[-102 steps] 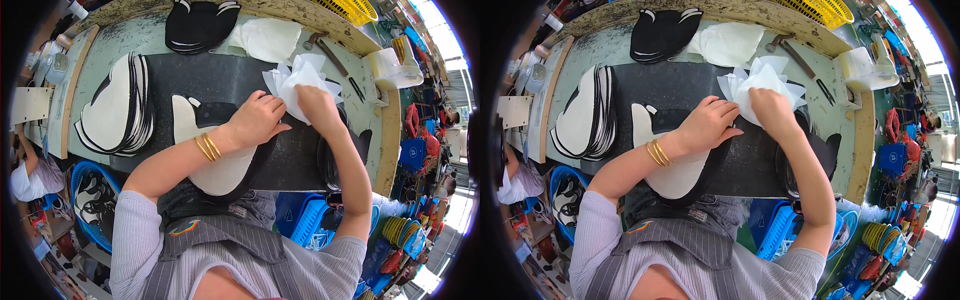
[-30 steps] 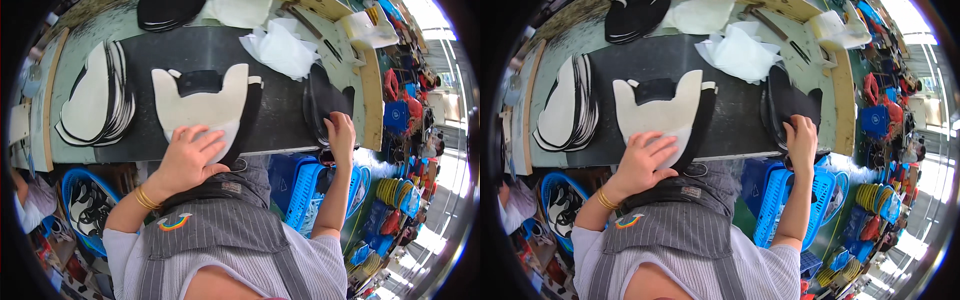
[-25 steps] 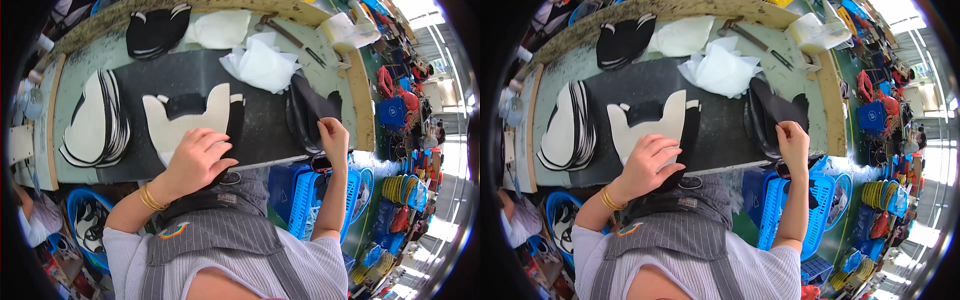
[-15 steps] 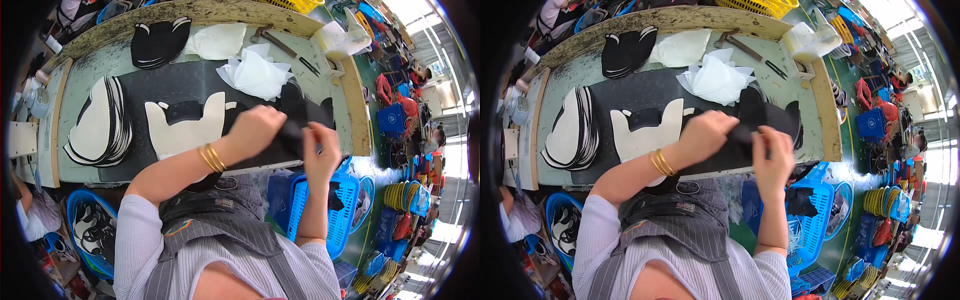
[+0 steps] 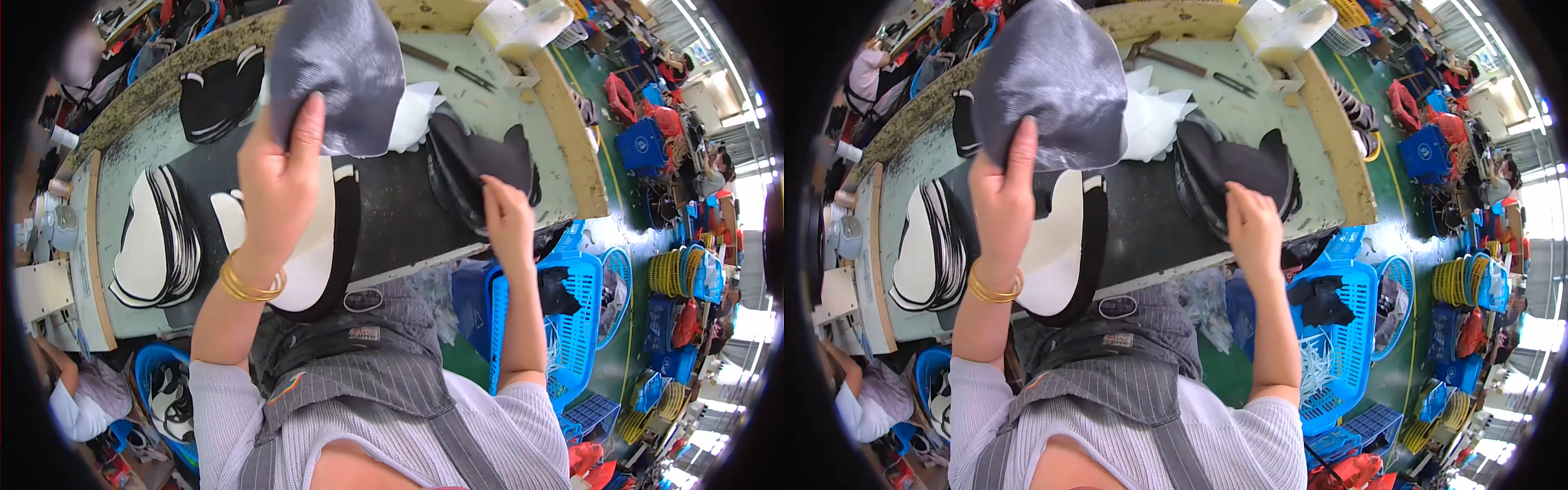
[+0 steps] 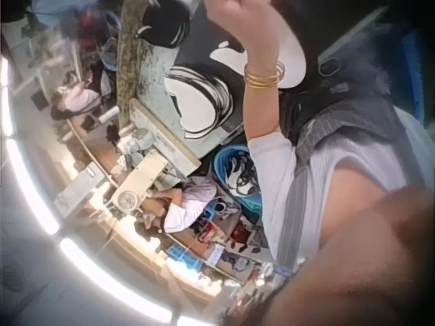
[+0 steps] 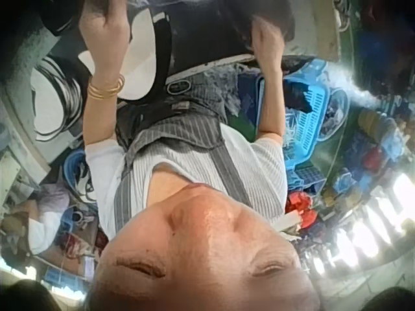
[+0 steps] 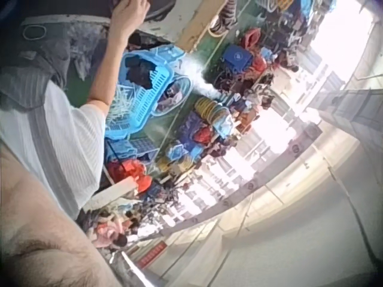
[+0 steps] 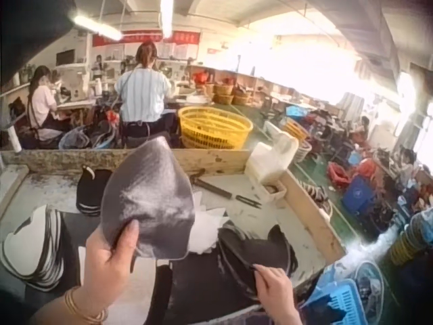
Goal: Manually aligning and assembling shoe upper components at a factory workbench.
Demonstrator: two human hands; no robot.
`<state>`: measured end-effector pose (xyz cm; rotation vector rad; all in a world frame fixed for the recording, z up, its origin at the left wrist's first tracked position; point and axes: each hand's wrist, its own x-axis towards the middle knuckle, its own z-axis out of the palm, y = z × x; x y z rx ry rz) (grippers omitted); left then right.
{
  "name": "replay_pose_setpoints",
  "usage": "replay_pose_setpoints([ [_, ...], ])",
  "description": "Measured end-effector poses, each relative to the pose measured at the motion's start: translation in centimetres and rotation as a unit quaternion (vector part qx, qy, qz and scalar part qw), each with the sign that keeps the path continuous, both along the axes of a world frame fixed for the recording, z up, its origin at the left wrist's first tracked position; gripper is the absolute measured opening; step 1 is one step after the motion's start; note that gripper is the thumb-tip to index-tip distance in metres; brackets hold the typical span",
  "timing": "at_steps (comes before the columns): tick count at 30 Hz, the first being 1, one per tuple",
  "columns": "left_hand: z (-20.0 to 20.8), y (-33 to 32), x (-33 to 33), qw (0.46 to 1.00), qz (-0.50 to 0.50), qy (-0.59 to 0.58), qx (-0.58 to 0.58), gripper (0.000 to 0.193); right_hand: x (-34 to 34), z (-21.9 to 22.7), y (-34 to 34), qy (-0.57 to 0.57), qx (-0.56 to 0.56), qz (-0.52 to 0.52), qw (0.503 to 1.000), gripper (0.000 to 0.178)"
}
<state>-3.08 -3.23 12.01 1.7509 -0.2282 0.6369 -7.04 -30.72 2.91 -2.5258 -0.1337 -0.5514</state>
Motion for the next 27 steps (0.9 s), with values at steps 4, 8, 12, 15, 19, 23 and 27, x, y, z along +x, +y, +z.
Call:
replay_pose_setpoints([
  [4, -0.9, 3.6, -1.9, 0.998, -0.029, 0.052, -0.034, 0.026, 1.0, 0.0, -0.5, -0.021, -0.032, -0.037, 0.999, 0.019],
  [8, -2.8, 5.9, -3.9, 0.994, -0.013, 0.109, -0.018, 0.026, 0.7, -0.2, 1.0, -0.018, -0.172, 0.001, 0.985, 0.032],
  [12, -3.6, 7.9, -5.6, 0.985, 0.013, 0.169, -0.042, 0.028, 1.2, 0.0, 0.1, 0.009, -0.147, 0.004, 0.989, 0.035],
  [15, -4.4, 8.8, -6.6, 0.981, 0.019, 0.180, -0.065, 0.029, 1.8, 0.1, -0.9, 0.030, -0.061, -0.017, 0.998, 0.025],
  [19, -4.6, 8.1, -7.0, 0.983, 0.053, 0.158, -0.077, 0.022, 2.7, 0.6, -2.2, 0.097, 0.079, -0.065, 0.990, 0.019],
  [23, -4.4, 8.3, -8.0, 0.980, 0.023, 0.182, -0.081, 0.022, 3.1, 0.9, -3.2, 0.110, 0.084, -0.068, 0.988, 0.018],
  [27, -4.5, 7.9, -7.9, 0.980, 0.031, 0.174, -0.093, 0.022, 3.7, 0.1, -3.9, 0.145, 0.148, -0.039, 0.977, 0.020],
])
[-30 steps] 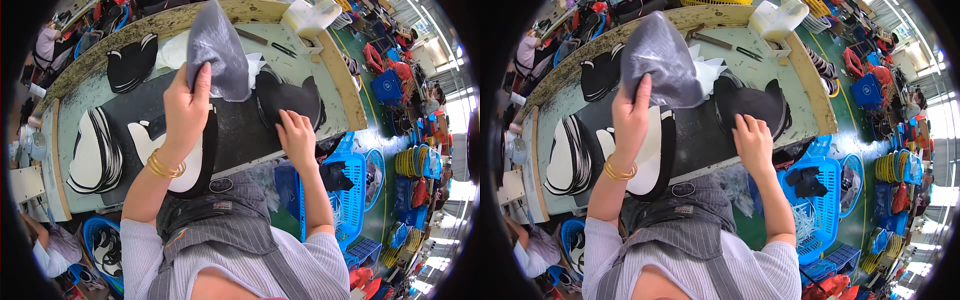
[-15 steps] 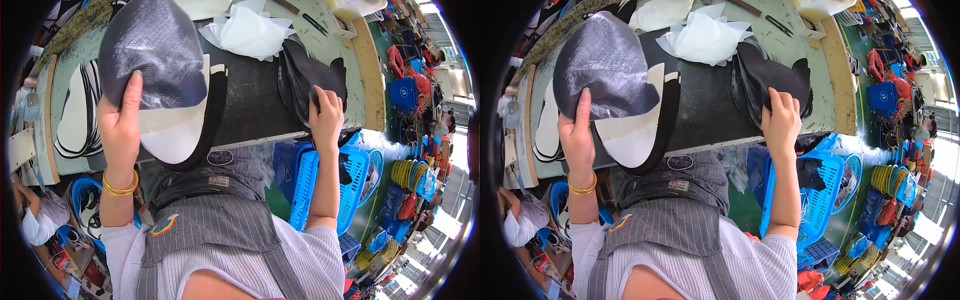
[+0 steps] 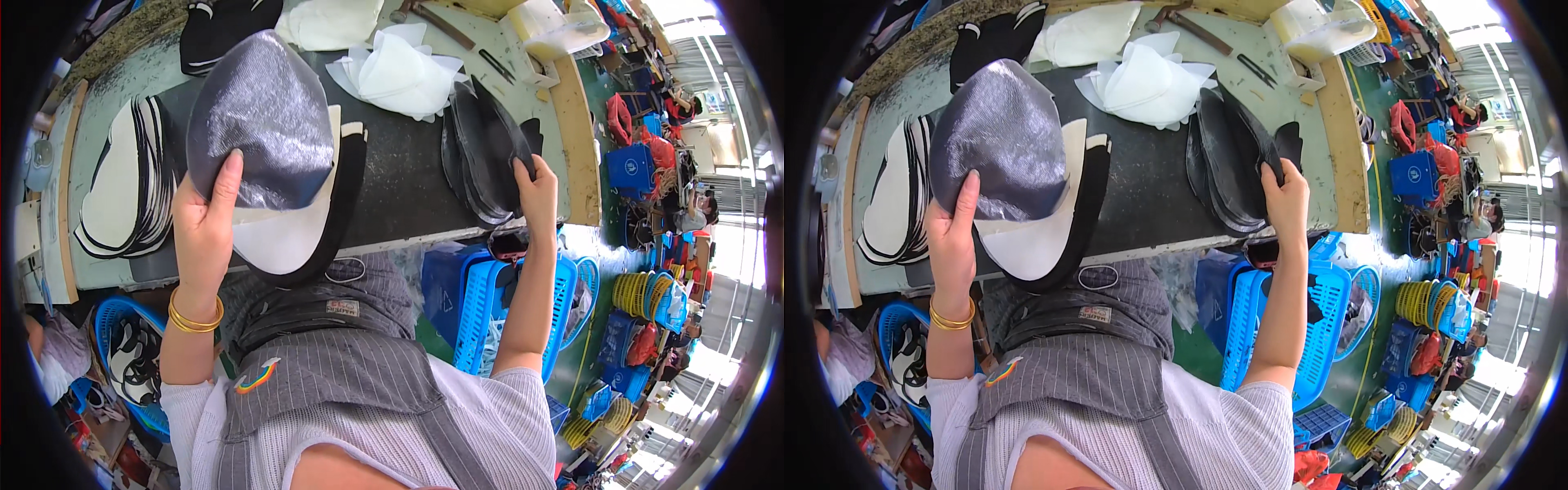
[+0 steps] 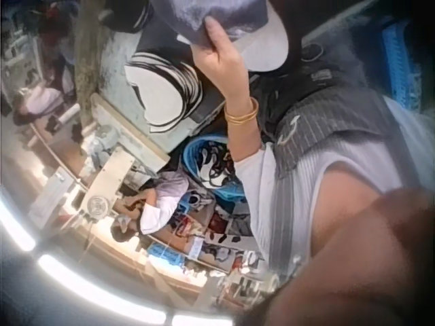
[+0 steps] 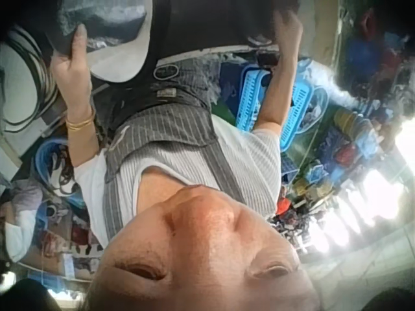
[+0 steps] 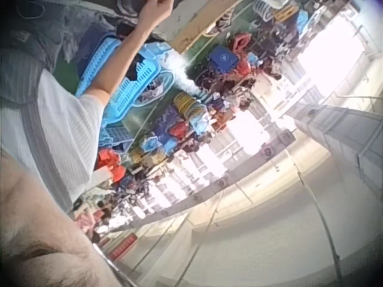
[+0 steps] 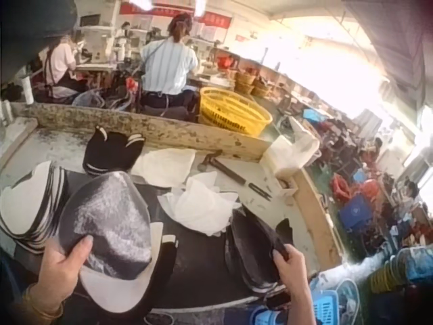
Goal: Manually aligning and assembling shoe upper components at a factory workbench.
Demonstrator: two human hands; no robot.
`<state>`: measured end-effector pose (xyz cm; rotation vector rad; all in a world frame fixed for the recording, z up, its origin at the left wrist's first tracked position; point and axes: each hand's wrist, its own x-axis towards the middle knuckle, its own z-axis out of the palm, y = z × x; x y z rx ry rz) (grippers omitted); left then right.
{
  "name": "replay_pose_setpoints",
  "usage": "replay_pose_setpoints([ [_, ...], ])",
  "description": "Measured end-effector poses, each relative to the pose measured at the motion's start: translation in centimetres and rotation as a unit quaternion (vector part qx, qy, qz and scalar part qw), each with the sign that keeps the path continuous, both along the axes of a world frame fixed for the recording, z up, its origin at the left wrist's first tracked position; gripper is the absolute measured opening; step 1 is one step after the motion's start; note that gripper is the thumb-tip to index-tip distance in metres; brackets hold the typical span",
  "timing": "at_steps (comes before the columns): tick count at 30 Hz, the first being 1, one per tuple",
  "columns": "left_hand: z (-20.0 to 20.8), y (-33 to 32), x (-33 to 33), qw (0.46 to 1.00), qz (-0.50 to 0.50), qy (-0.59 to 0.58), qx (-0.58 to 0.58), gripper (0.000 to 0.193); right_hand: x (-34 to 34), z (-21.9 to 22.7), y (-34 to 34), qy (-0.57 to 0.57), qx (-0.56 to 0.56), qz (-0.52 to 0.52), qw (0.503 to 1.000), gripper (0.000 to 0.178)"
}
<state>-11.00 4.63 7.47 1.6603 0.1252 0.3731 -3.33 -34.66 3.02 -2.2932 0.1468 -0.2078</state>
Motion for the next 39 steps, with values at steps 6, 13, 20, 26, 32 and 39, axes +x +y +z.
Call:
replay_pose_setpoints([
  [6, 0.3, 0.1, -0.2, 0.999, -0.035, 0.013, -0.004, 0.022, 0.3, -0.4, -0.3, 0.012, 0.047, -0.008, 0.999, 0.018],
  [13, 1.0, -2.9, 1.1, 0.992, -0.105, 0.040, -0.054, 0.022, 0.4, 0.7, 0.1, 0.103, 0.270, -0.018, 0.957, 0.016],
  [20, -2.2, -9.3, 2.9, 0.976, -0.195, -0.071, 0.057, 0.065, 0.8, 0.7, -0.1, 0.141, 0.284, 0.013, 0.948, 0.014],
  [26, -4.3, -14.9, 4.8, 0.932, -0.344, 0.083, 0.073, 0.020, -0.8, 0.4, 1.5, -0.001, 0.037, 0.021, 0.999, 0.019],
  [32, -5.0, -17.1, 6.4, 0.936, -0.329, 0.128, 0.005, 0.022, 0.3, 0.1, 0.5, -0.058, 0.023, 0.014, 0.998, 0.019],
  [39, -4.6, -13.9, 4.8, 0.965, -0.260, 0.030, 0.013, 0.032, 6.4, 12.7, -0.2, -0.405, -0.038, -0.147, 0.902, 0.024],
])
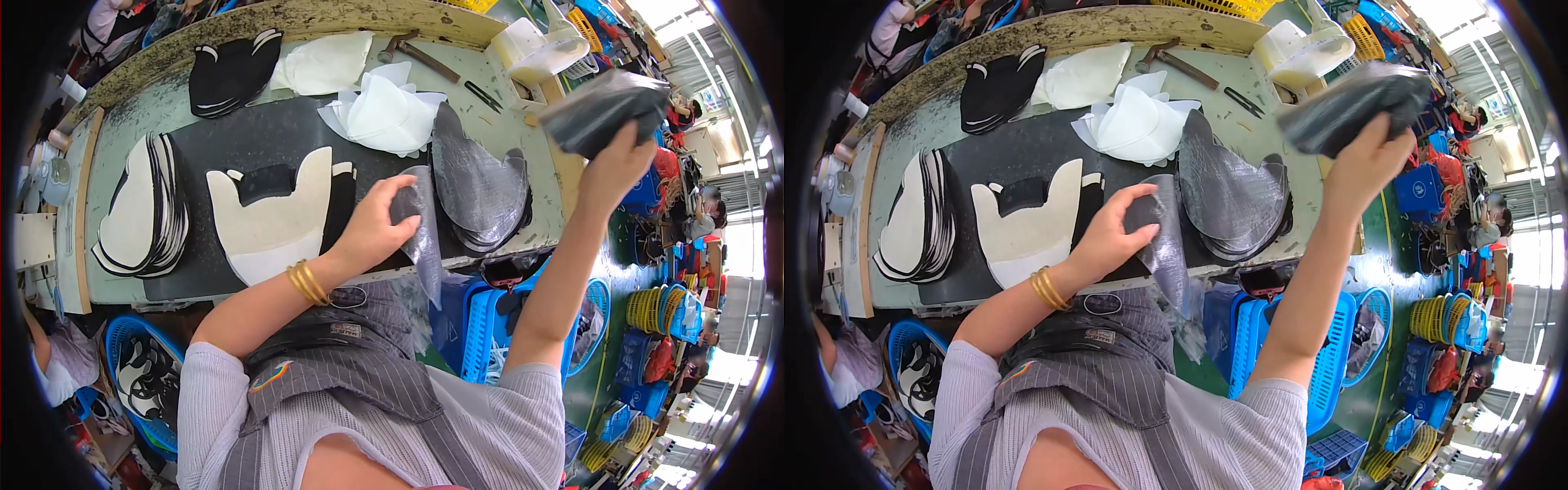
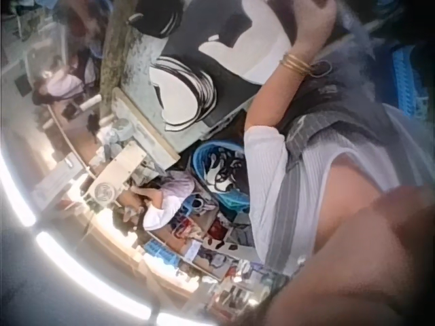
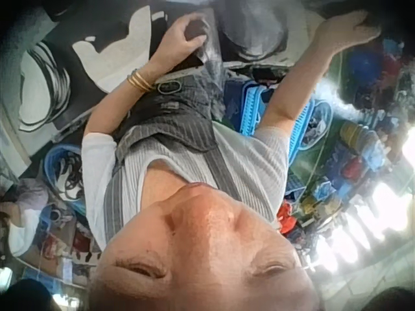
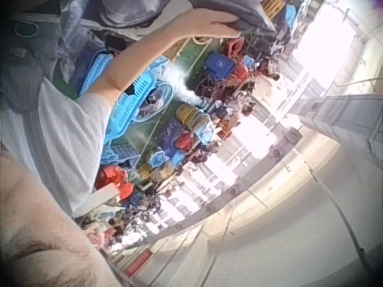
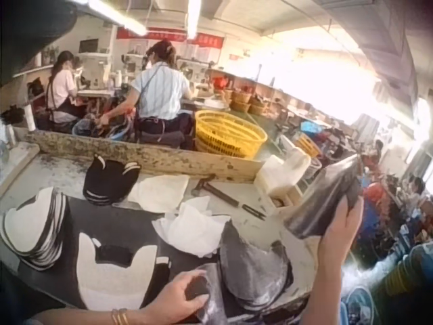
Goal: Manually aligning and assembling shoe upper components at a factory workbench.
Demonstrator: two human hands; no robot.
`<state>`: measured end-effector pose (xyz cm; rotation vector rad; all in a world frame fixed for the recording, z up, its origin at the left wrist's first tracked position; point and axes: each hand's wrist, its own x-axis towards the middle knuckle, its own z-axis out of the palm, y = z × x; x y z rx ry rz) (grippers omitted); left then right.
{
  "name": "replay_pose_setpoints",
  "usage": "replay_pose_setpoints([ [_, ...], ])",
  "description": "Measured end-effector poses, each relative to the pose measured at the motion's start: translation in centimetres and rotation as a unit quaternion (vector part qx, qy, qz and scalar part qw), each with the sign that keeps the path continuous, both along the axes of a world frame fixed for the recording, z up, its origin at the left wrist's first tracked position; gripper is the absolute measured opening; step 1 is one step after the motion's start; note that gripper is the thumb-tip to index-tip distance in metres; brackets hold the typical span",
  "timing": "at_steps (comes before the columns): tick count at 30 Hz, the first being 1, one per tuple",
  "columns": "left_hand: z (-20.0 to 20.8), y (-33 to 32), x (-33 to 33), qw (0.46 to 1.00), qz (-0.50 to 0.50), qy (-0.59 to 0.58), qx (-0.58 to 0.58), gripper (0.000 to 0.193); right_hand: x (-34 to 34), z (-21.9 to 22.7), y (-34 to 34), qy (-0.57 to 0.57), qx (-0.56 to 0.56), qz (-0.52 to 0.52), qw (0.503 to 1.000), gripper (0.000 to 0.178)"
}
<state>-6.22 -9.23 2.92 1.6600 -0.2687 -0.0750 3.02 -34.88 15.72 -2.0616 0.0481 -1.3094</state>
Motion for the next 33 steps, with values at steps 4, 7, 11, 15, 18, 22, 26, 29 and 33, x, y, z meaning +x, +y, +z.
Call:
replay_pose_setpoints([
  [4, 1.6, 4.5, -1.3, 0.962, 0.040, 0.190, -0.190, 0.030, -0.6, -2.7, 1.7, 0.025, 0.337, 0.179, 0.924, 0.023],
  [7, 3.3, 7.2, -2.7, 0.913, 0.085, 0.222, -0.332, 0.027, -4.2, -13.9, -2.6, 0.186, 0.130, 0.110, 0.968, 0.022],
  [11, 3.2, 9.8, -3.9, 0.850, 0.079, 0.332, -0.401, 0.025, -10.5, -12.5, 7.3, 0.007, 0.123, -0.079, 0.989, 0.011],
  [15, 4.3, 8.5, -5.4, 0.833, 0.032, 0.323, -0.449, 0.021, -13.9, -5.2, 19.3, 0.081, -0.127, 0.326, 0.933, 0.020],
  [18, 6.1, 9.4, -6.3, 0.864, 0.041, 0.218, -0.452, 0.020, -12.7, -4.5, 21.8, 0.066, -0.126, 0.407, 0.902, 0.024],
  [22, 6.4, 11.6, -8.0, 0.946, 0.133, 0.057, -0.289, 0.020, -13.0, -3.7, 24.5, 0.008, -0.246, 0.398, 0.884, 0.033],
  [26, 6.8, 13.2, -9.1, 0.921, 0.176, 0.035, -0.345, 0.019, -12.3, -2.8, 26.6, -0.028, -0.272, 0.453, 0.849, 0.036],
  [29, 6.4, 13.7, -9.7, 0.929, 0.177, 0.020, -0.326, 0.020, -13.2, -2.8, 27.3, -0.033, -0.303, 0.428, 0.851, 0.038],
  [33, 6.8, 14.1, -9.5, 0.922, 0.195, 0.007, -0.334, 0.019, -12.6, -2.4, 27.4, -0.034, -0.318, 0.448, 0.835, 0.037],
])
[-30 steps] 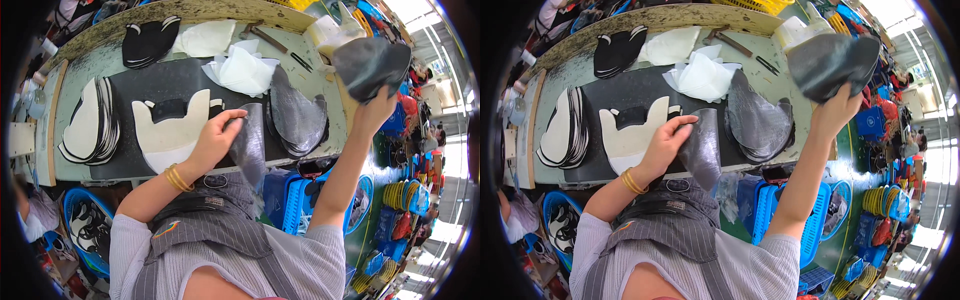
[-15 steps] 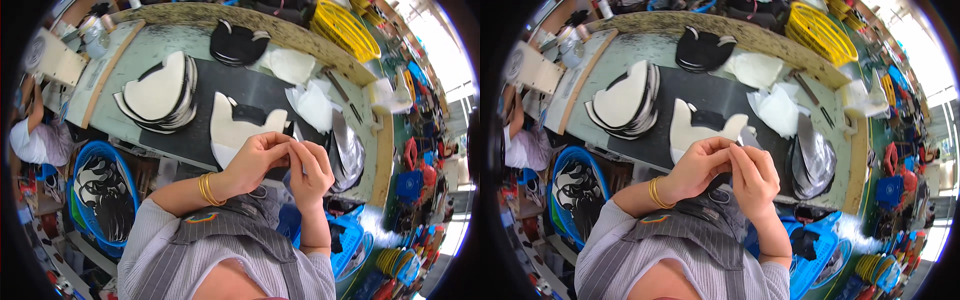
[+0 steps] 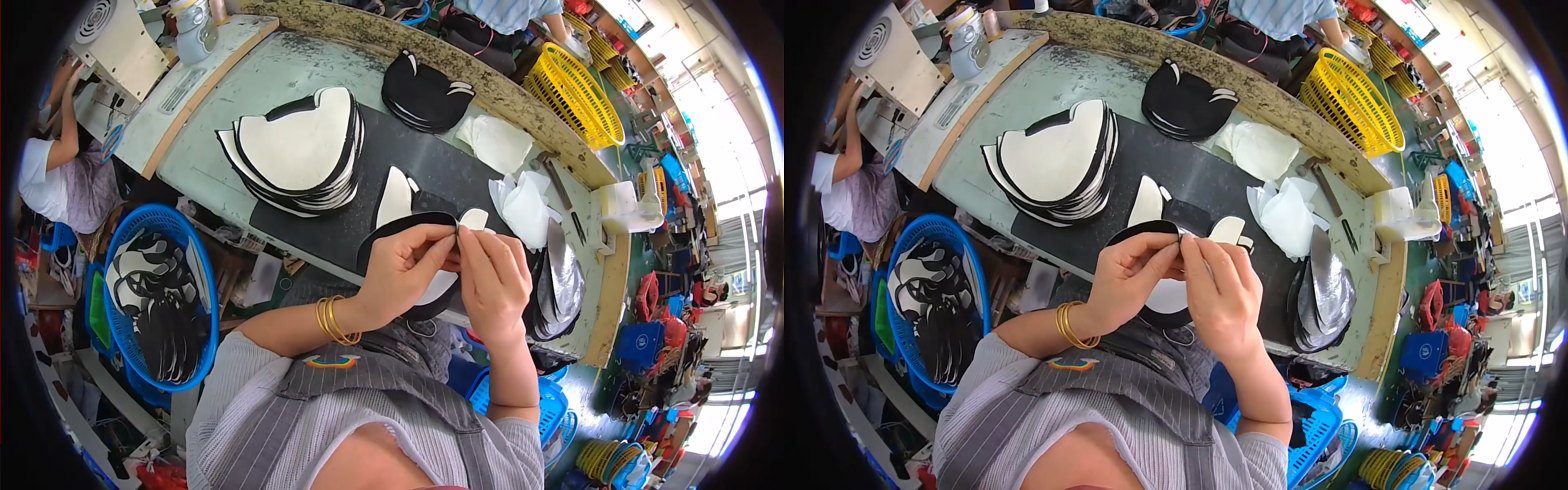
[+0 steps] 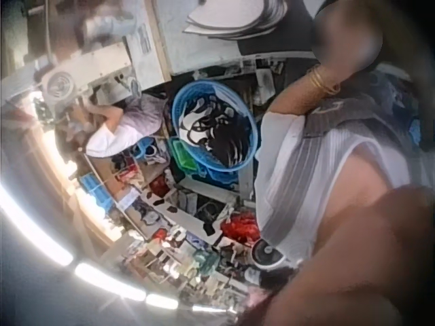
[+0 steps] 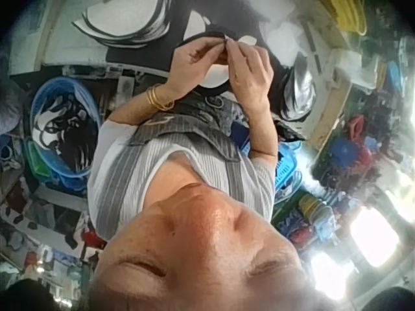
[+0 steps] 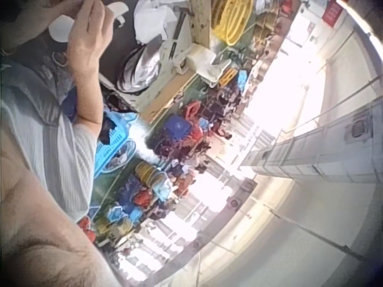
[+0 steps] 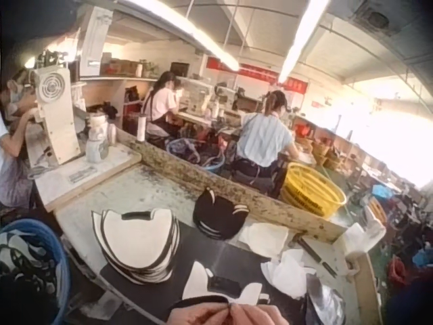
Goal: Manually aligning and assembling shoe upper components at a factory workbench.
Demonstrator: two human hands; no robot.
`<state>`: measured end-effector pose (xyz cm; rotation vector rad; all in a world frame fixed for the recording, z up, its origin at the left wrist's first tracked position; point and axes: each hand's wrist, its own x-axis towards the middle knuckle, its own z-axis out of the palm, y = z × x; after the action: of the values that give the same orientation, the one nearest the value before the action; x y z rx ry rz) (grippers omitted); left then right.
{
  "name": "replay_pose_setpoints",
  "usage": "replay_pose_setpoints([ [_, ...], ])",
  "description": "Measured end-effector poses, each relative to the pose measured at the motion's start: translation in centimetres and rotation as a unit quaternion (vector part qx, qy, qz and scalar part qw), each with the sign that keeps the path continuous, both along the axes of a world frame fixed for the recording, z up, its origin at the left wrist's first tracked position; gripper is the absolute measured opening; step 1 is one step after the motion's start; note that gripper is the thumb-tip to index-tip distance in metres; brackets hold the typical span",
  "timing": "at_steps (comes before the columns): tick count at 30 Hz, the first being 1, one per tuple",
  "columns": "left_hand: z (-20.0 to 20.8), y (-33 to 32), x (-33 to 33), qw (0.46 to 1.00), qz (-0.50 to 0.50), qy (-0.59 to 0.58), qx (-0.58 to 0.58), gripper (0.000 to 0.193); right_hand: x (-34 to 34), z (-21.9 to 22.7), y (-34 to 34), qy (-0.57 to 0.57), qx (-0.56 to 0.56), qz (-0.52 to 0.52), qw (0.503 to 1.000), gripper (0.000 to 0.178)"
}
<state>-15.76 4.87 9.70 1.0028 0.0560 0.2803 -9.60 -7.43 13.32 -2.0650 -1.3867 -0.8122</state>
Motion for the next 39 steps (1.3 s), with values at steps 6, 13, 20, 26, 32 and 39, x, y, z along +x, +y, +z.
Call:
replay_pose_setpoints([
  [6, -0.6, 1.4, 0.1, 0.994, -0.070, 0.042, -0.077, 0.017, -0.6, 0.2, 0.5, 0.114, 0.059, -0.098, 0.987, 0.020],
  [13, 1.2, 2.6, 0.1, 0.976, -0.136, 0.049, -0.161, 0.019, -1.2, -0.2, 1.0, 0.494, 0.176, 0.012, 0.851, 0.008],
  [20, -1.8, -0.1, 0.1, 0.897, 0.252, -0.145, 0.332, 0.020, -1.6, -1.5, 1.1, 0.493, 0.198, -0.087, 0.843, 0.004],
  [26, -0.8, -1.2, 0.7, 0.975, 0.024, 0.145, -0.168, 0.016, -2.9, -5.7, 1.4, 0.183, 0.125, -0.100, 0.970, 0.008],
  [32, -3.8, 0.9, -0.5, 0.974, -0.020, 0.186, 0.125, 0.021, -6.4, -8.1, -9.5, 0.488, 0.178, -0.303, 0.799, 0.019],
  [39, 1.4, 3.5, 2.7, 0.886, -0.242, 0.084, 0.387, 0.016, -15.0, -14.3, -26.4, 0.403, -0.440, -0.540, 0.594, 0.042],
])
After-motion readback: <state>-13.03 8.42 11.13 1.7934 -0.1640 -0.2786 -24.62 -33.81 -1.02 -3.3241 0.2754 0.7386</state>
